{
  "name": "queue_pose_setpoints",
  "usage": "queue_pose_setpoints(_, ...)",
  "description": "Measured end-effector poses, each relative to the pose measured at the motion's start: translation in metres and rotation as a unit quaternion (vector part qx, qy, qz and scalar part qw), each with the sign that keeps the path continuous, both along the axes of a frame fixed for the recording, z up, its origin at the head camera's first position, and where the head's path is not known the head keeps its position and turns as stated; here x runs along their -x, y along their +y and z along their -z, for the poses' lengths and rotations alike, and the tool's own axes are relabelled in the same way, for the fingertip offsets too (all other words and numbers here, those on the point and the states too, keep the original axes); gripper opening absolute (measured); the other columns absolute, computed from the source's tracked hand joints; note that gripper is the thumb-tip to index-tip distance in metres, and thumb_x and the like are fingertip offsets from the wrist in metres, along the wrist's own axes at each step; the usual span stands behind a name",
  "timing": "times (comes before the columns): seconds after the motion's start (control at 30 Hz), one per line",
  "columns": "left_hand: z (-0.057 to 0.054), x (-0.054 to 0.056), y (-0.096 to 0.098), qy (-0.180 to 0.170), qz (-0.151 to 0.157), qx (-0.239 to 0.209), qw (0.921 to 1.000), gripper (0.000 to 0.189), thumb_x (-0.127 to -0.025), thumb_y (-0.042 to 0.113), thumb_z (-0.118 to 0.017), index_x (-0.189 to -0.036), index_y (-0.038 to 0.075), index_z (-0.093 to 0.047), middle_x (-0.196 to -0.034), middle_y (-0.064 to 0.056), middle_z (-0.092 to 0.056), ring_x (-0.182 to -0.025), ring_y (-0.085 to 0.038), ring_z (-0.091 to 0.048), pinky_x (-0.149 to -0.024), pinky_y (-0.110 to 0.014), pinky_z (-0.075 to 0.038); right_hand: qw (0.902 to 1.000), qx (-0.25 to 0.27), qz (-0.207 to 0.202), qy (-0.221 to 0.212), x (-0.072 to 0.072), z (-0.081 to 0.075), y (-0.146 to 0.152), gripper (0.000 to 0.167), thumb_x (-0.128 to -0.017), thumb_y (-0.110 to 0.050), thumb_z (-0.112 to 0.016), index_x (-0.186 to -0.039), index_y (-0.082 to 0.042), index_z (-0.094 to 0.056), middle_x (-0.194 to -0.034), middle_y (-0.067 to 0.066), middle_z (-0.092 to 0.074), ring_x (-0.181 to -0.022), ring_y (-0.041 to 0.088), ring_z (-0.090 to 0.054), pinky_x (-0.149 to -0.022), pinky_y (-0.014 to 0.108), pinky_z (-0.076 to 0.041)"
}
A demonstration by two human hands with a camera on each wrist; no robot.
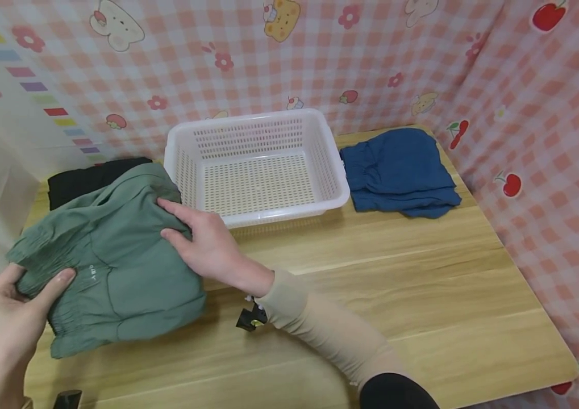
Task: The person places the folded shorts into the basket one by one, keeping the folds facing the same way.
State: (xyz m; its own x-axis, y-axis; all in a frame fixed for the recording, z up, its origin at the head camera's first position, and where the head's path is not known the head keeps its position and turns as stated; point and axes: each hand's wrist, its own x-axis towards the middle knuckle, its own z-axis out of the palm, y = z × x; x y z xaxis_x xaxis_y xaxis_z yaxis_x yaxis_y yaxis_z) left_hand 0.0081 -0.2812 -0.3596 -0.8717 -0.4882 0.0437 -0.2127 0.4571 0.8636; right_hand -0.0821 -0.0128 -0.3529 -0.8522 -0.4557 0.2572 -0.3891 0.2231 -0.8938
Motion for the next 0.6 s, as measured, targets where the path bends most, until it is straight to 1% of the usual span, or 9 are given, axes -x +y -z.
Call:
queue_pose_setpoints(0.13,-0.004,0.004,0.006,0.005,0.012,-0.002,0.9999,0.052,-0.090,0.004,-0.082,-0.139,0.016,-0.069,-0.111,0.034,-0.070,-0.091,0.020,-0.067,-0.077,-0.002,-0.054,1.0000,-0.005,0.008,0.003,0.003,-0.002,0.006,0.050,-0.101,-0.006,-0.068,-0.150,-0.002,-0.057,-0.150,0.019,-0.062,-0.125,0.028,-0.072,-0.099,0.026,-0.060)
queue_pose_setpoints(0.2,-0.006,0.007,0.007,0.001,0.018,0.005,0.9998,0.053,-0.091,0.007,-0.081,-0.141,0.017,-0.067,-0.115,0.031,-0.071,-0.092,0.021,-0.066,-0.077,-0.002,-0.053,0.9999,-0.005,0.009,0.009,0.005,-0.004,0.008,0.050,-0.101,-0.006,-0.068,-0.149,-0.001,-0.057,-0.150,0.019,-0.062,-0.126,0.028,-0.072,-0.099,0.028,-0.060)
queue_pose_setpoints(0.27,-0.009,0.009,0.009,-0.006,0.026,0.011,0.9996,0.053,-0.092,0.012,-0.081,-0.143,0.018,-0.066,-0.117,0.030,-0.071,-0.090,0.021,-0.066,-0.077,-0.002,-0.053,0.9998,-0.005,0.013,0.012,0.007,-0.006,0.011,0.050,-0.101,-0.005,-0.068,-0.149,-0.001,-0.057,-0.150,0.019,-0.062,-0.128,0.028,-0.071,-0.101,0.031,-0.061)
queue_pose_setpoints(0.37,-0.012,0.014,0.012,-0.008,0.036,0.022,0.9991,0.052,-0.093,0.016,-0.081,-0.142,0.019,-0.066,-0.114,0.031,-0.070,-0.089,0.021,-0.065,-0.076,-0.001,-0.052,0.9996,-0.007,0.023,0.012,0.010,-0.009,0.015,0.050,-0.101,-0.005,-0.068,-0.149,-0.001,-0.057,-0.150,0.019,-0.062,-0.128,0.028,-0.071,-0.102,0.034,-0.061)
queue_pose_setpoints(0.43,-0.014,0.017,0.015,-0.001,0.041,0.018,0.9990,0.051,-0.092,0.016,-0.082,-0.141,0.019,-0.067,-0.110,0.033,-0.069,-0.089,0.020,-0.066,-0.076,-0.002,-0.053,0.9995,-0.008,0.029,0.009,0.012,-0.011,0.018,0.050,-0.101,-0.005,-0.068,-0.150,-0.002,-0.056,-0.149,0.020,-0.062,-0.126,0.029,-0.071,-0.102,0.035,-0.061)
queue_pose_setpoints(0.6,-0.016,0.023,0.023,0.034,0.054,0.005,0.9980,0.044,-0.091,0.009,-0.082,-0.133,0.015,-0.071,-0.105,0.033,-0.070,-0.090,0.017,-0.068,-0.076,-0.003,-0.054,0.9994,-0.012,0.030,0.014,0.017,-0.016,0.025,0.051,-0.101,-0.005,-0.067,-0.150,0.000,-0.055,-0.148,0.021,-0.063,-0.126,0.029,-0.072,-0.103,0.036,-0.061)
